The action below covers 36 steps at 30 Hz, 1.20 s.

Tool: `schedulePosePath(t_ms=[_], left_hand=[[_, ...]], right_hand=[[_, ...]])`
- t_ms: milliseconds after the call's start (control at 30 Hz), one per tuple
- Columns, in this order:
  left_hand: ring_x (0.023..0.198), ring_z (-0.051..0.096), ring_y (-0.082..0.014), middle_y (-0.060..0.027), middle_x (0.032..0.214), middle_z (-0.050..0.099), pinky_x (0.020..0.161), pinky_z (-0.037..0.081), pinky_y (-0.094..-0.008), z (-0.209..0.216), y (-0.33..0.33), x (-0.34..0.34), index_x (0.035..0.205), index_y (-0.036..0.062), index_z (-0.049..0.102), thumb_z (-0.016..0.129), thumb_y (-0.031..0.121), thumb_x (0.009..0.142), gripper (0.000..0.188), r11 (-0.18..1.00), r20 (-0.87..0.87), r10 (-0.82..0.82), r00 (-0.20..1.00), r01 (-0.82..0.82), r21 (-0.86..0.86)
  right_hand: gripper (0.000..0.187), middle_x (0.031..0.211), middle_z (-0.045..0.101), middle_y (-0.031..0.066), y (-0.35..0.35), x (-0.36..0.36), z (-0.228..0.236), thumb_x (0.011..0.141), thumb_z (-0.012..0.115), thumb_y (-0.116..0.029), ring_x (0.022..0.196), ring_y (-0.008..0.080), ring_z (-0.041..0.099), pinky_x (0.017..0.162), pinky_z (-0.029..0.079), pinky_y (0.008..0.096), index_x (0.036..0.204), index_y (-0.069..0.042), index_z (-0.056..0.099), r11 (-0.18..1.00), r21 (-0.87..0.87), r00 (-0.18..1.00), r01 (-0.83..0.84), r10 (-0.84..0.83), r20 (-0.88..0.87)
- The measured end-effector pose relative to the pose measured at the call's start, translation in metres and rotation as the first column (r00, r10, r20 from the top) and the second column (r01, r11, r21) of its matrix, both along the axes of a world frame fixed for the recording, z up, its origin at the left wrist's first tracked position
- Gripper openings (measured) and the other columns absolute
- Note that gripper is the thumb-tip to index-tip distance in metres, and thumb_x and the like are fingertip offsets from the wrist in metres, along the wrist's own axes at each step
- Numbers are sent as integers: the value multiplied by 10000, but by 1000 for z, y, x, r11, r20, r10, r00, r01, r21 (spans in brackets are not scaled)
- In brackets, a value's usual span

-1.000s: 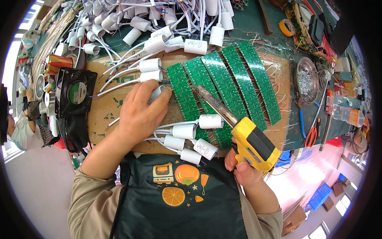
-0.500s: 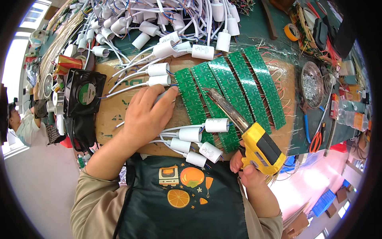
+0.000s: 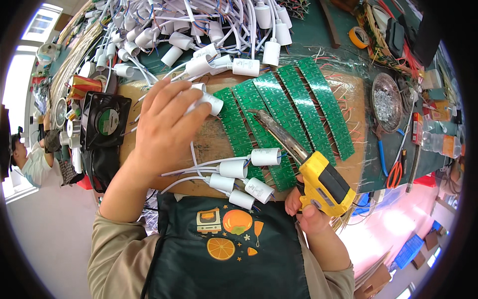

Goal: The person solders wires from electronic components onto circuit board strips using a soldering gun, moves the completed batch aside, and solders another set of components onto new circuit boards.

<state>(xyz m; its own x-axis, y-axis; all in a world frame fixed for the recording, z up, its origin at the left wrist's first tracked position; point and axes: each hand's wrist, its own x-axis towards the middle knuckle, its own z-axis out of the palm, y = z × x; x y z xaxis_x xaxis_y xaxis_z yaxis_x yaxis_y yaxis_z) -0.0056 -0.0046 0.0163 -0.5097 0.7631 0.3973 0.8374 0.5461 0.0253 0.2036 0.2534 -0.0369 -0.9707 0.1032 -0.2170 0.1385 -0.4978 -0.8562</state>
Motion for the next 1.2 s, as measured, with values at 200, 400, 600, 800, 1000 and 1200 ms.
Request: schedulePosePath(t_ms=[200, 400, 600, 800, 1000, 1200], left_hand=[[1018, 622, -303, -76, 1061, 640, 925, 494, -441, -10, 5, -8, 963, 85, 690, 731, 40, 701, 268, 992, -57, 64, 996, -58, 108], [926, 636, -300, -106, 1034, 655, 796, 513, -395, -8, 31, 40, 1052, 56, 679, 784, 69, 712, 356, 921, 435, -221, 873, 39, 388], [907, 640, -318, -115, 1025, 663, 778, 522, -404, -23, 61, 60, 1128, 47, 644, 809, 106, 703, 460, 948, 520, -233, 822, 72, 310], [882, 654, -286, -146, 1084, 676, 802, 538, -397, 11, 44, 45, 1191, 35, 621, 749, 52, 770, 440, 880, 341, -259, 904, 75, 468], [903, 642, -307, -253, 1120, 638, 779, 535, -389, 70, -12, 22, 1269, 5, 560, 609, -15, 857, 416, 811, 201, -128, 971, -14, 585], [811, 633, -267, -160, 1010, 640, 682, 514, -332, 45, -6, 28, 1099, 27, 668, 715, -15, 735, 369, 989, 194, -8, 981, -21, 149]], right_hand=[[756, 674, 500, 21, 2, 0, 0, 852, 743, -489, 528, 140, 497, 476, 421, 294, 1361, -19, 441, 999, -45, 1000, 22, -22, -4], [758, 728, 516, 42, 3, 1, -3, 843, 763, -437, 584, 165, 502, 549, 432, 311, 1388, -33, 424, 986, -163, 999, 39, -41, -8], [708, 705, 511, 33, 0, 1, -4, 874, 719, -442, 554, 158, 498, 525, 433, 317, 1375, -42, 419, 981, -160, 991, 112, -121, -51], [725, 693, 506, 27, -3, -2, -2, 861, 728, -473, 548, 155, 498, 519, 433, 318, 1358, -39, 427, 975, -163, 986, 150, -159, -48], [740, 690, 501, 25, 0, -4, 2, 853, 738, -475, 549, 158, 503, 516, 431, 316, 1359, -32, 429, 978, -150, 987, 148, -155, -38], [748, 695, 506, 35, 4, -2, -1, 832, 769, -440, 556, 168, 511, 521, 433, 317, 1361, -30, 435, 972, -201, 992, 125, -128, -2]])
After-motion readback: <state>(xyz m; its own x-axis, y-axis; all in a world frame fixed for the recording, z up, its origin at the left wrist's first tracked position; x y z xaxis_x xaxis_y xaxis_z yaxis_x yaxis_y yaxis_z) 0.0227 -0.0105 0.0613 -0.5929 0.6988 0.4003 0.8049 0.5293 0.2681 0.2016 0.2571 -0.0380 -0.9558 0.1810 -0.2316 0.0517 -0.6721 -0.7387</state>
